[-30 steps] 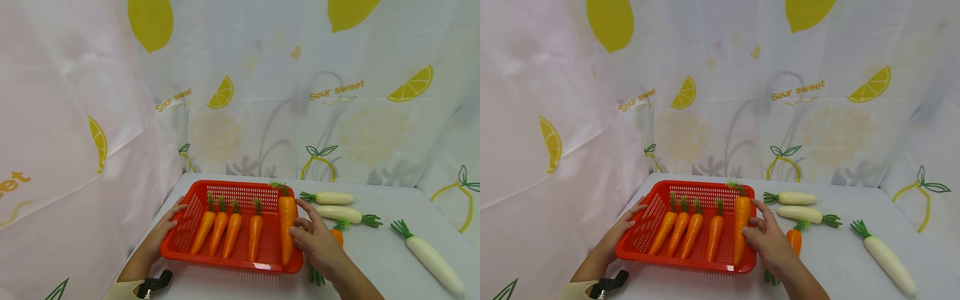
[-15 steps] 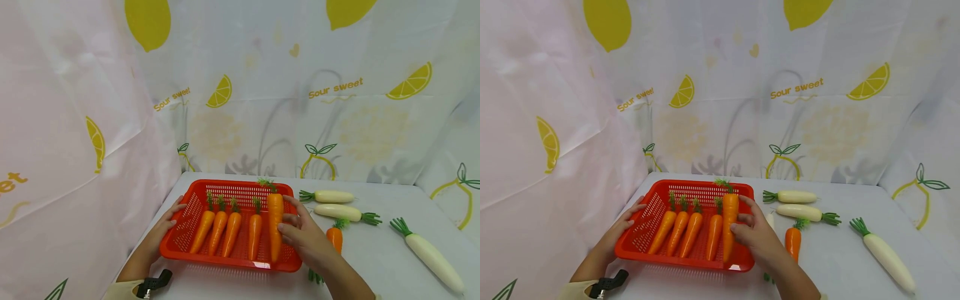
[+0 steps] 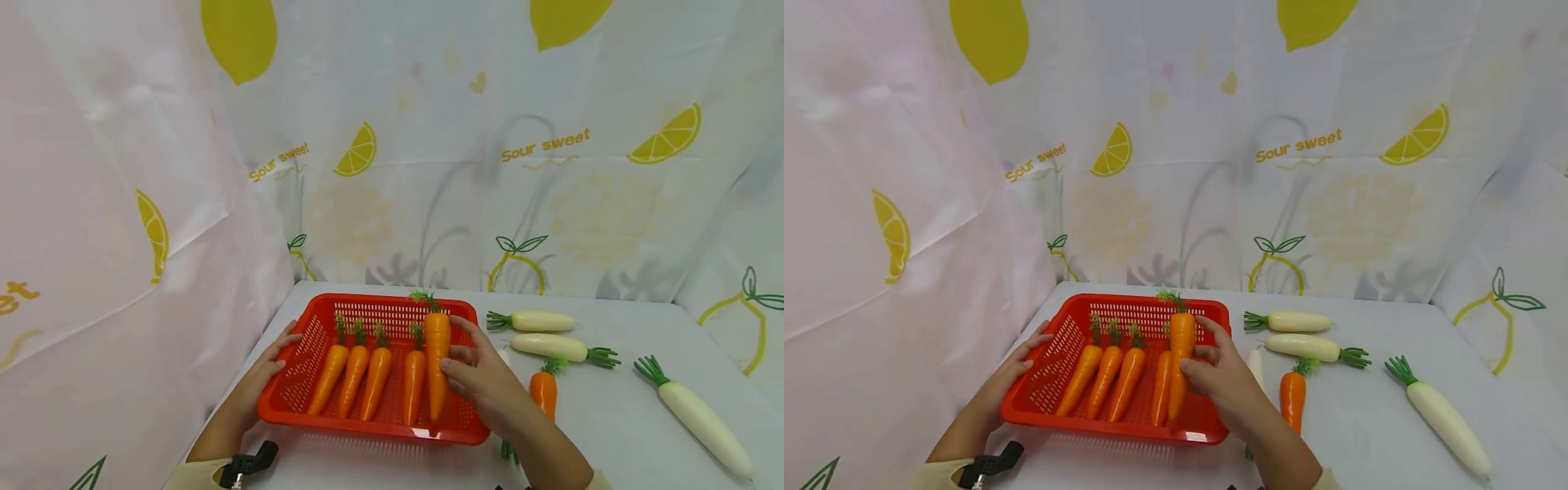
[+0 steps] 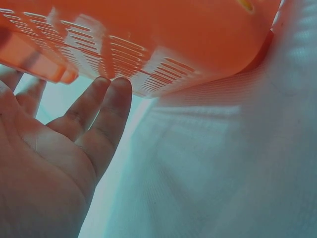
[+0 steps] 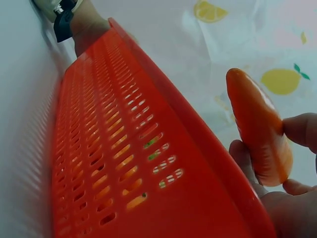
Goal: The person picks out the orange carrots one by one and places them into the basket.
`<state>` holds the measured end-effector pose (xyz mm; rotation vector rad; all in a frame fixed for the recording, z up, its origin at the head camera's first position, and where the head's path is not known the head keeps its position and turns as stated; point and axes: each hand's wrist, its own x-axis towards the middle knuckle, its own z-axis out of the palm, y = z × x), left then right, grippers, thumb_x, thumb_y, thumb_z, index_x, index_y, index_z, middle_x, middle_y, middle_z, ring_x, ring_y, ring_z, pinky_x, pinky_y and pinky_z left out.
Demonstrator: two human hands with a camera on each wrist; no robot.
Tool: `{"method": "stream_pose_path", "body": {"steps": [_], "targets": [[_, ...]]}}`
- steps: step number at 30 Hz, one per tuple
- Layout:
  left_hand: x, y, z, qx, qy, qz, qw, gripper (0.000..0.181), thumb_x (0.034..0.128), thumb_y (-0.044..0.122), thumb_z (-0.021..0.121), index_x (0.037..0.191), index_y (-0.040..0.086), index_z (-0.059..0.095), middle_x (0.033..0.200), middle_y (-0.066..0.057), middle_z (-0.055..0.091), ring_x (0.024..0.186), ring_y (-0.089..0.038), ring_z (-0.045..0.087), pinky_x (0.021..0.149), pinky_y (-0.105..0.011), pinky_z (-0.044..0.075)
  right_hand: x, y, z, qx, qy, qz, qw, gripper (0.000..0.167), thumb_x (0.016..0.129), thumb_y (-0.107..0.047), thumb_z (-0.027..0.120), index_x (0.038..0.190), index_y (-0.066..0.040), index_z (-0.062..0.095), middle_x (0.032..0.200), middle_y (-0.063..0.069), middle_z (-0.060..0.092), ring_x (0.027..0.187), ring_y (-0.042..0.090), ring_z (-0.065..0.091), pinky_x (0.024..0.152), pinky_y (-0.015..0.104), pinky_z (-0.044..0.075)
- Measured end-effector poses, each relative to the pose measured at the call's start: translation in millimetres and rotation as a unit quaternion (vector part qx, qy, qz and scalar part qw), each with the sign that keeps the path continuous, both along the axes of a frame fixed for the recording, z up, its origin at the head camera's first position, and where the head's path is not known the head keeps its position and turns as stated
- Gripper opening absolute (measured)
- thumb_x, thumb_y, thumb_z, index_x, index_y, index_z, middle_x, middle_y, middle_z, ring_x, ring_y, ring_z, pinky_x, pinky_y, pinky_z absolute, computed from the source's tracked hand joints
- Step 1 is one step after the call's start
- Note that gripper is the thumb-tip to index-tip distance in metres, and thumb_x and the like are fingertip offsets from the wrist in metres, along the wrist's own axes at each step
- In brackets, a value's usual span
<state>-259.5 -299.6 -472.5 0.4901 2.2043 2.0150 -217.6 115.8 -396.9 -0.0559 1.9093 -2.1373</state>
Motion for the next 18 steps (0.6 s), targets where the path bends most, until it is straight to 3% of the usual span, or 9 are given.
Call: {"method": "stream_pose_path", "body": {"steps": [8, 18], "targets": [[-2.4, 2.0, 4.6, 0.005, -0.005, 0.004, 1.0000, 0.055, 0.1040, 0.006, 0.036, 0.159, 0.006, 0.036, 0.178, 0.003, -0.003, 0.160, -0.042, -0.009, 0.102, -0.025, 0.053, -7.6, -9.7, -1.7, -0.001, 0.013, 0.006, 0.9999, 0.072, 0.098, -0.017, 0.071, 0.156, -0.038, 0.035, 0.141, 0.019, 0.051, 0.117, 0.031, 0.061, 0.098, 0.042, 0.058], [1.6, 1.0, 1.7, -0.002, -0.004, 0.000, 1.0000, 0.054, 0.1051, 0.007, 0.033, 0.159, 0.005, 0.035, 0.178, 0.001, -0.005, 0.159, -0.041, -0.005, 0.102, -0.024, 0.053, -10.2, -20.9, -4.8, -0.005, 0.019, 0.029, 0.9994, 0.073, 0.099, -0.016, 0.069, 0.160, -0.032, 0.032, 0.139, 0.022, 0.052, 0.114, 0.030, 0.063, 0.095, 0.041, 0.060]]}}
